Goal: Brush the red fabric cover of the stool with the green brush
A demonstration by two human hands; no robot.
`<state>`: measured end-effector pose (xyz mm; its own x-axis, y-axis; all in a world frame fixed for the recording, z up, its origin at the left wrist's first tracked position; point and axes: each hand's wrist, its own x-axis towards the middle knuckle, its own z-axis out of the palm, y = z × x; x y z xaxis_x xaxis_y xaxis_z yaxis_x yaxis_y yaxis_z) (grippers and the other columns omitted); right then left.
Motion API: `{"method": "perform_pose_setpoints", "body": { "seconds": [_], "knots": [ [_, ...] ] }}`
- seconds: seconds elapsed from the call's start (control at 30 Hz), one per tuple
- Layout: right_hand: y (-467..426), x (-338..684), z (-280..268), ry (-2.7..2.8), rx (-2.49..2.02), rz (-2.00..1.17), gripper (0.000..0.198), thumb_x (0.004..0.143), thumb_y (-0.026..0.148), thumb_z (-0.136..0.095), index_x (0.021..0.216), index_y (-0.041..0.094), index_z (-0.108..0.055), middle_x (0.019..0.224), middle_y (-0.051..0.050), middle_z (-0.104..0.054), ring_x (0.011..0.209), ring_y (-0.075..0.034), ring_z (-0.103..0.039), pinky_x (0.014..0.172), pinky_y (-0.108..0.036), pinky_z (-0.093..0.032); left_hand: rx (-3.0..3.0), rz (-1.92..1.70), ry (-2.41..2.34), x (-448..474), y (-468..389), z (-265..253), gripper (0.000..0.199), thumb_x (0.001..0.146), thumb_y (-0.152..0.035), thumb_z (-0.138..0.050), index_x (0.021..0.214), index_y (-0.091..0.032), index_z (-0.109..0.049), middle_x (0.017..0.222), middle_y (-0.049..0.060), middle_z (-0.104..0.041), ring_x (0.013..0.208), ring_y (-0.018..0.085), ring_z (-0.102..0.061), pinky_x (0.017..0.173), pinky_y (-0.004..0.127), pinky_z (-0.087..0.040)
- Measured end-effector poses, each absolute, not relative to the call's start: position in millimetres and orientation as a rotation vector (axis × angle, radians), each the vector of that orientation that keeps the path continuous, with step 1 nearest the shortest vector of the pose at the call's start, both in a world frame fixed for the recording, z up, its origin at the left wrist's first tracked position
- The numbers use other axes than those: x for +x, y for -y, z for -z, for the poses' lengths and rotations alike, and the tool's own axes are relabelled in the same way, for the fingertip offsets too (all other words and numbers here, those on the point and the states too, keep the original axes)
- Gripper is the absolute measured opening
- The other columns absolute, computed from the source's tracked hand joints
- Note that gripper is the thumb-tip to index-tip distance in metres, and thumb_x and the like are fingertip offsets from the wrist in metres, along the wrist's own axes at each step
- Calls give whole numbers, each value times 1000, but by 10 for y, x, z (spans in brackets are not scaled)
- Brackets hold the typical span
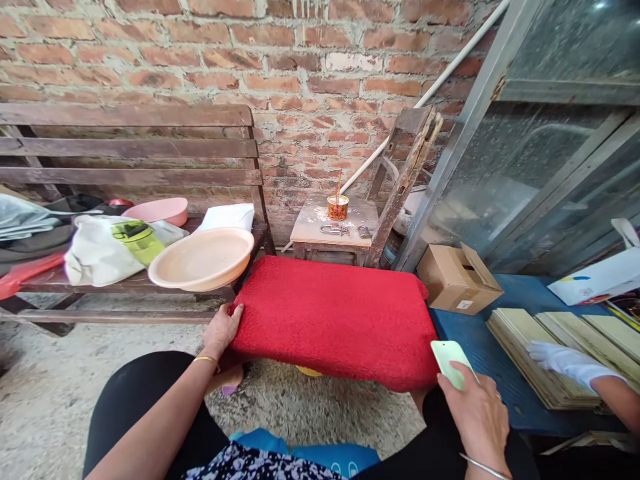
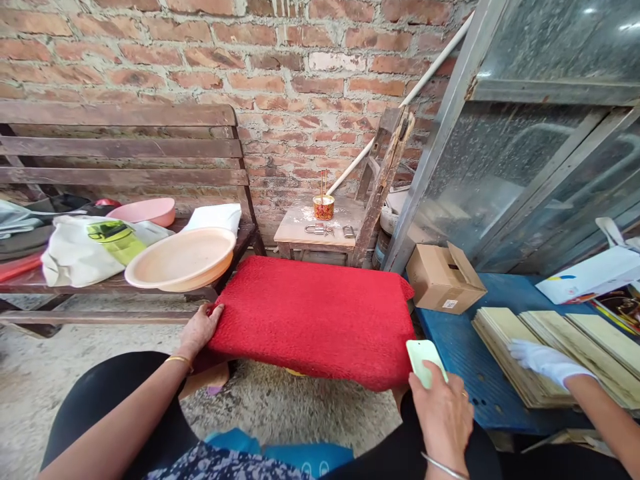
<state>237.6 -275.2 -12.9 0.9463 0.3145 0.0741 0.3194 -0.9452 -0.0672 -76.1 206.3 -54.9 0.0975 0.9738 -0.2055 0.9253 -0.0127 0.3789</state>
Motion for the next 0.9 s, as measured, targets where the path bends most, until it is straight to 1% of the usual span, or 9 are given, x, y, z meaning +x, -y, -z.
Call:
{"method": "perform_pose_setpoints", "body": {
  "seconds": [0.07, 0.17, 0.33, 0.43, 0.5, 0.57, 0.73, 0.83, 0.9],
  "knots": [
    [2730, 2368, 189, 510, -2899, 125, 46, 91, 50, -49, 121, 22, -68, 107, -15, -63, 93, -29, -64, 84, -42, -51, 1968, -162, -1856, -763, -2063, 555, 71, 92, -68, -31, 139, -20, -52, 134, 19, -65, 125, 38, -60, 103, 51, -45],
    [2407, 2128, 224, 758, -2706, 95, 43, 89, 50, -52, 117, 22, -70, 114, -14, -62, 100, -28, -63, 90, -41, -51, 1968, -167, -1855, -763, -2055, 556, 69, 92, -67, -31, 138, -20, -53, 134, 19, -65, 125, 38, -60, 103, 51, -46],
    [1826, 1597, 184, 1258, -2497, -38, 32, 89, 35, -55, 117, 29, -69, 120, -9, -63, 108, -27, -63, 96, -43, -49, 1981, -179, -1869, -759, -2034, 537, 66, 93, -66, -33, 136, -22, -55, 130, 18, -68, 120, 36, -64, 101, 50, -48],
    [1830, 1589, 241, 1310, -2502, -38, 32, 85, 30, -58, 115, 30, -70, 121, -8, -64, 108, -26, -64, 96, -42, -49, 1985, -192, -1849, -758, -2020, 531, 64, 94, -64, -32, 136, -21, -55, 130, 18, -67, 120, 35, -64, 101, 48, -48],
    [1959, 1719, 326, 1232, -2537, -9, 31, 85, 32, -57, 113, 30, -70, 118, -8, -65, 103, -26, -65, 94, -43, -50, 1982, -189, -1834, -758, -2010, 536, 65, 94, -64, -31, 137, -20, -53, 134, 18, -65, 122, 36, -62, 102, 49, -47],
    [2115, 1881, 420, 1095, -2536, 34, 34, 87, 41, -53, 113, 29, -70, 114, -8, -66, 99, -26, -66, 91, -43, -52, 1985, -185, -1828, -755, -2001, 549, 65, 95, -63, -30, 138, -20, -52, 135, 18, -64, 123, 36, -62, 102, 50, -46],
    [2336, 2132, 543, 814, -2396, 33, 54, 83, 67, -50, 113, 27, -70, 108, -8, -68, 102, -27, -67, 87, -41, -56, 2057, -127, -1792, -741, -1979, 537, 61, 98, -57, -24, 139, -18, -48, 138, 19, -61, 122, 35, -61, 101, 49, -46],
    [2285, 2214, 506, 842, -2326, 25, 50, 81, 67, -53, 107, 29, -71, 103, -8, -70, 98, -28, -70, 86, -39, -58, 2189, 69, -1756, -734, -1988, 402, 57, 99, -52, -24, 135, -16, -49, 133, 20, -63, 118, 36, -63, 99, 53, -46],
    [2143, 2267, 443, 913, -2303, 25, 45, 81, 63, -54, 104, 30, -72, 100, -7, -71, 95, -29, -71, 83, -40, -58, 2350, 209, -1723, -712, -2021, 248, 51, 99, -49, -30, 130, -17, -54, 128, 19, -64, 117, 36, -63, 99, 57, -44]
  ]
}}
